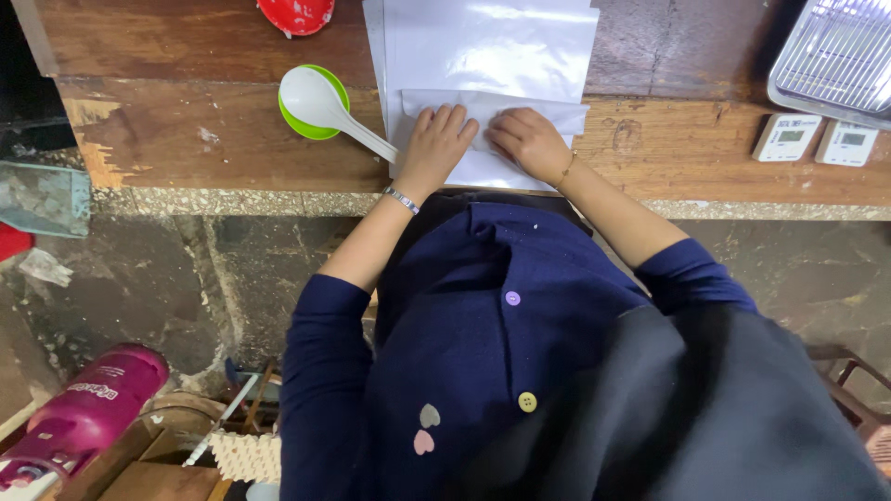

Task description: The person scoops rice from a large cooker into a green bowl using a paddle, flips the rice onto a paper sheet, and folds the paper to create a ball. They then place the wrapped rice ball into a cooler and repeat the process with more rice.

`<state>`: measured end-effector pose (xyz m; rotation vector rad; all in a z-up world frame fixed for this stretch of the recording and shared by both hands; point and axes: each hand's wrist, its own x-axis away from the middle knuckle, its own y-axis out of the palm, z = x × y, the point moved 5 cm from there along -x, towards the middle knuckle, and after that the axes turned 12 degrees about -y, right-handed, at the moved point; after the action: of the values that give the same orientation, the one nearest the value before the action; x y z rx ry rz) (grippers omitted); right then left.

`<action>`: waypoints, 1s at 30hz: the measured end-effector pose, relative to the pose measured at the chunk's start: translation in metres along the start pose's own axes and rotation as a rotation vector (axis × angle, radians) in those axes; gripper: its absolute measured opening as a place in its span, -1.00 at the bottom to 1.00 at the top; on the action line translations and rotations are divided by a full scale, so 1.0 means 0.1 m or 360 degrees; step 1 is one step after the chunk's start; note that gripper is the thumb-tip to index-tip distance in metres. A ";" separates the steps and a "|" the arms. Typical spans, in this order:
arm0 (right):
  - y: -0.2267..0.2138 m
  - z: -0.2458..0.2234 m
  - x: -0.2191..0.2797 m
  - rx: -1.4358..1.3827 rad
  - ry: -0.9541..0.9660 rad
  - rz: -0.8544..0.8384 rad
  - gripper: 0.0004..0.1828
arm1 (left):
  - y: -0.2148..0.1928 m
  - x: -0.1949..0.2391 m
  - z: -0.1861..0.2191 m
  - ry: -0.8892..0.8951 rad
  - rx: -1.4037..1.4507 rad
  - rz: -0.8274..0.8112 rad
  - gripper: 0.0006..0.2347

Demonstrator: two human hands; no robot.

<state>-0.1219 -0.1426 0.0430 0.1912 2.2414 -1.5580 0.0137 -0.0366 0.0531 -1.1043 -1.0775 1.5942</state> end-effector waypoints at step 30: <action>-0.07 0.31 0.44 0.0265 0.0770 -0.0104 -0.39 | 0.23 -0.15 -0.12 -0.0252 -0.0183 0.0382 -0.63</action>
<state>-0.1560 -0.1788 0.0221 0.6058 2.4843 -1.8965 0.0242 -0.0547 0.0308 -1.2382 -1.1880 1.8530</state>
